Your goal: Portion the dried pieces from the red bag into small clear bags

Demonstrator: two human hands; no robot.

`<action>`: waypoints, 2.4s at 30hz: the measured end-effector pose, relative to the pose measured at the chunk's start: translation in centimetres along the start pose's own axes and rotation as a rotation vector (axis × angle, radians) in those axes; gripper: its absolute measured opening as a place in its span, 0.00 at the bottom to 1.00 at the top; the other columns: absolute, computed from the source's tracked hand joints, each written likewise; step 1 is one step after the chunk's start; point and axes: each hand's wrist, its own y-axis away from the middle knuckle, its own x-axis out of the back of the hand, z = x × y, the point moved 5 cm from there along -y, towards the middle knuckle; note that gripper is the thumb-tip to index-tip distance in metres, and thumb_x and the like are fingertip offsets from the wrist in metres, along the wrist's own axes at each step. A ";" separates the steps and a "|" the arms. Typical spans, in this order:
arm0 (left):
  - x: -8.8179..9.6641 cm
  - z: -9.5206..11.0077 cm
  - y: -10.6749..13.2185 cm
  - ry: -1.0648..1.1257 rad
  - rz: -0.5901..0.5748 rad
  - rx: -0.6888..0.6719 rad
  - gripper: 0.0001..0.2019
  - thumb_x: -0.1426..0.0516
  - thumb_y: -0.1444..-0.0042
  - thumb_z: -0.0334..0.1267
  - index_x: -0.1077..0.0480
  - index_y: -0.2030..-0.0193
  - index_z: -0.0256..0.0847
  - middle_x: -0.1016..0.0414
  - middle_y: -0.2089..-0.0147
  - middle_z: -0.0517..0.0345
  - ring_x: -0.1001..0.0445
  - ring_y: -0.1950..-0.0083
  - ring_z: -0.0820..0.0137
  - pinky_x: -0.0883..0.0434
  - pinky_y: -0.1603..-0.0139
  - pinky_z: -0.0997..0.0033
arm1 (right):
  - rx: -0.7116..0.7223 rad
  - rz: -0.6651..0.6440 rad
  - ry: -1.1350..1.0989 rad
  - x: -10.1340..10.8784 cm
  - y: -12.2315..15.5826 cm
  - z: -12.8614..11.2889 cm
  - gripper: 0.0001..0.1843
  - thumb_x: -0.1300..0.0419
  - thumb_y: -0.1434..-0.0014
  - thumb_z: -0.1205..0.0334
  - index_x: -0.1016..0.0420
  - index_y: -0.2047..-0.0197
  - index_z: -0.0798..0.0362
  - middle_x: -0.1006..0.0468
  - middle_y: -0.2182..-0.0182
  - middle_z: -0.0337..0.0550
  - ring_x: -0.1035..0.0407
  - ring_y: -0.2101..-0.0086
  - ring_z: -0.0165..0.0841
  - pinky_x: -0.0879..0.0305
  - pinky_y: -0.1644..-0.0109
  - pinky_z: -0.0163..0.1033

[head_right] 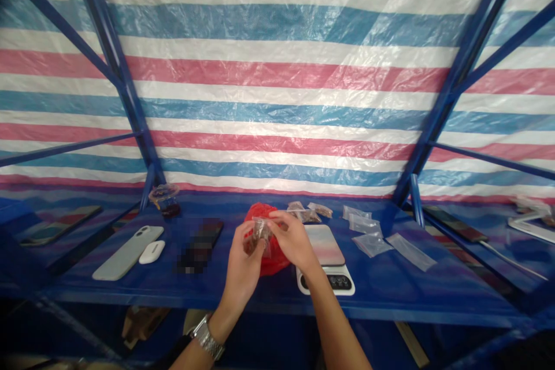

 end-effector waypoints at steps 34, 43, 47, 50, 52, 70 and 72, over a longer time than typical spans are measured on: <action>-0.1 2.5 -0.5 -0.411 -0.106 -0.316 0.12 0.49 0.36 0.28 0.29 0.50 0.44 0.25 0.52 0.53 0.23 0.51 0.65 0.26 0.47 0.61 | -0.324 0.465 0.756 15.8 3.6 6.0 0.18 0.46 0.36 0.55 0.17 0.52 0.52 0.15 0.62 0.49 0.22 0.59 0.43 0.34 0.56 0.41; -0.1 2.5 -0.7 -0.427 -0.130 -0.310 0.10 0.49 0.37 0.28 0.29 0.55 0.44 0.22 0.54 0.54 0.22 0.52 0.65 0.26 0.47 0.62 | -0.333 0.417 0.763 16.4 4.1 6.6 0.17 0.45 0.36 0.56 0.16 0.58 0.53 0.15 0.65 0.51 0.22 0.63 0.43 0.35 0.60 0.40; -0.2 2.6 -0.6 -0.411 -0.139 -0.313 0.10 0.49 0.38 0.28 0.29 0.56 0.44 0.22 0.55 0.55 0.22 0.53 0.65 0.26 0.48 0.63 | -0.353 0.376 0.772 16.0 4.2 6.9 0.16 0.44 0.37 0.54 0.16 0.63 0.52 0.15 0.67 0.50 0.23 0.65 0.41 0.36 0.61 0.39; -0.3 2.5 -0.5 -0.414 -0.151 -0.301 0.10 0.49 0.37 0.29 0.28 0.56 0.44 0.22 0.55 0.55 0.22 0.53 0.66 0.26 0.49 0.64 | -0.373 0.344 0.765 15.5 4.3 7.1 0.18 0.44 0.36 0.51 0.17 0.66 0.51 0.16 0.71 0.49 0.23 0.68 0.40 0.37 0.63 0.38; -0.3 2.4 -0.5 -0.416 -0.160 -0.295 0.10 0.49 0.37 0.29 0.28 0.56 0.44 0.21 0.55 0.55 0.22 0.53 0.66 0.26 0.49 0.64 | -0.380 0.332 0.758 15.2 4.3 7.1 0.20 0.44 0.35 0.49 0.17 0.67 0.51 0.17 0.73 0.48 0.23 0.69 0.40 0.37 0.64 0.38; -3.3 -2.0 2.9 -0.064 -0.051 0.145 0.13 0.42 0.38 0.44 0.27 0.50 0.40 0.20 0.48 0.44 0.19 0.50 0.59 0.23 0.49 0.59 | -0.037 0.220 0.257 8.1 2.1 1.3 0.17 0.43 0.36 0.44 0.23 0.62 0.49 0.17 0.68 0.41 0.23 0.67 0.37 0.29 0.59 0.40; -3.5 -2.9 2.7 0.036 -0.029 0.242 0.18 0.42 0.37 0.49 0.29 0.46 0.40 0.19 0.51 0.45 0.18 0.56 0.61 0.22 0.56 0.62 | -0.009 0.170 0.203 5.8 1.9 0.2 0.16 0.43 0.36 0.45 0.23 0.62 0.49 0.17 0.67 0.41 0.23 0.67 0.37 0.29 0.60 0.39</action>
